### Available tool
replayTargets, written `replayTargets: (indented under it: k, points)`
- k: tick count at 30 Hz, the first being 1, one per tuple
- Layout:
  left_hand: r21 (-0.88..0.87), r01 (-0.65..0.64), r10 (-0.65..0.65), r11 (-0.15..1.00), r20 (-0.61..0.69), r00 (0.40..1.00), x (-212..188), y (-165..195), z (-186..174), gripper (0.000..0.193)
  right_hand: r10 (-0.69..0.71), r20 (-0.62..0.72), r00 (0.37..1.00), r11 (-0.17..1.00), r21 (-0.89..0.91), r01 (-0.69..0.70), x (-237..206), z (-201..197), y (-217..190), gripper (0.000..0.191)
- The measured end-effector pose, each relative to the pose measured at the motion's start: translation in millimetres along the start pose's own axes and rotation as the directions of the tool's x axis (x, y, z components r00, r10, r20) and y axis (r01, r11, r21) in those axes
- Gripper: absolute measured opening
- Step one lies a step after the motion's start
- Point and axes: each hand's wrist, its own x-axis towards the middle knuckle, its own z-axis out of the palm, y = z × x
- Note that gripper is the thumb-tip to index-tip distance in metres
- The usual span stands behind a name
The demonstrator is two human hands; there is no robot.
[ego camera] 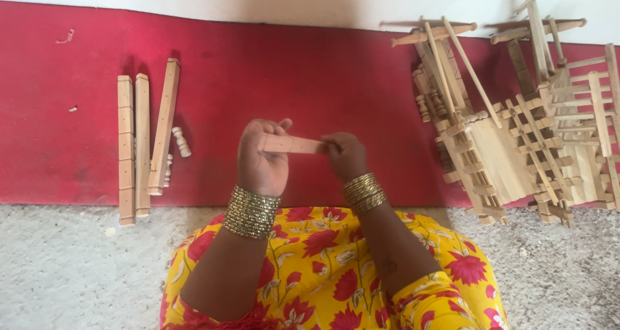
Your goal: The person sits on the floor and assembles parts of a wooden cot frame. They hold a long wooden rail, press small wooden pieces into slots along it, turn the rail over to work the other side, and fit small turned wooden spools into the rail before setting it with the other rails.
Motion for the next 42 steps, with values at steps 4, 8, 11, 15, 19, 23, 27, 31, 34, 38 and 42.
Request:
replayTargets:
  k: [4,8,11,15,19,23,27,31,34,38,42]
  points:
    - [0.004,-0.043,0.043,0.999,-0.043,0.998,-2.2,-5.2,-1.9,0.025,-0.129,-0.087,0.988,0.986,0.095,0.137,-14.6,5.2,-54.4,0.011]
    - [0.017,-0.036,0.037,0.999,-0.073,0.997,-2.4,-5.0,-3.5,0.026,-0.139,-0.082,0.987,0.990,-0.009,0.139,-7.0,1.2,-54.4,0.009]
    - [-0.001,-0.052,0.052,0.999,-0.107,0.993,0.2,-3.4,-3.2,0.029,-0.036,-0.074,0.997,0.999,-0.018,0.034,-0.1,-1.3,-34.7,0.010]
    - [-0.003,-0.050,0.049,0.999,-0.116,0.992,1.1,-3.6,-0.8,0.029,-0.039,-0.147,0.988,0.992,0.112,0.056,-2.9,4.5,-36.5,0.008]
    - [0.006,-0.050,0.050,0.999,-0.141,0.989,-1.3,-4.4,0.6,0.030,-0.206,-0.179,0.962,0.977,0.025,0.214,-15.3,12.4,-62.9,0.007]
    - [-0.006,-0.054,0.053,0.999,-0.136,0.989,0.0,-4.4,-1.5,0.030,-0.203,-0.171,0.964,0.978,0.020,0.209,-16.9,16.4,-51.7,0.008]
    - [-0.055,-0.100,0.088,0.994,-0.185,0.979,4.2,-4.2,-6.1,0.031,-0.176,-0.145,0.974,0.979,-0.132,0.157,-3.5,10.0,-2.2,0.008]
    - [-0.051,-0.057,0.049,0.997,-0.139,0.989,2.2,-5.2,-10.6,0.029,-0.117,-0.043,0.992,0.978,-0.179,0.107,2.9,-0.3,3.8,0.012]
    - [0.005,-0.053,0.053,0.999,-0.051,0.997,0.0,-6.0,-14.1,0.028,-0.138,0.038,0.990,0.988,-0.060,0.140,0.8,-9.8,-31.0,0.012]
    - [0.091,-0.029,0.021,0.995,0.092,0.996,-4.1,-11.1,-16.9,0.032,-0.187,0.067,0.980,0.976,0.123,0.178,-9.7,-15.5,-69.6,0.015]
    - [0.047,-0.127,0.124,0.991,0.060,0.990,3.2,-13.1,-20.7,0.040,-0.152,0.034,0.988,0.988,0.031,0.151,-2.8,-4.6,-42.4,0.015]
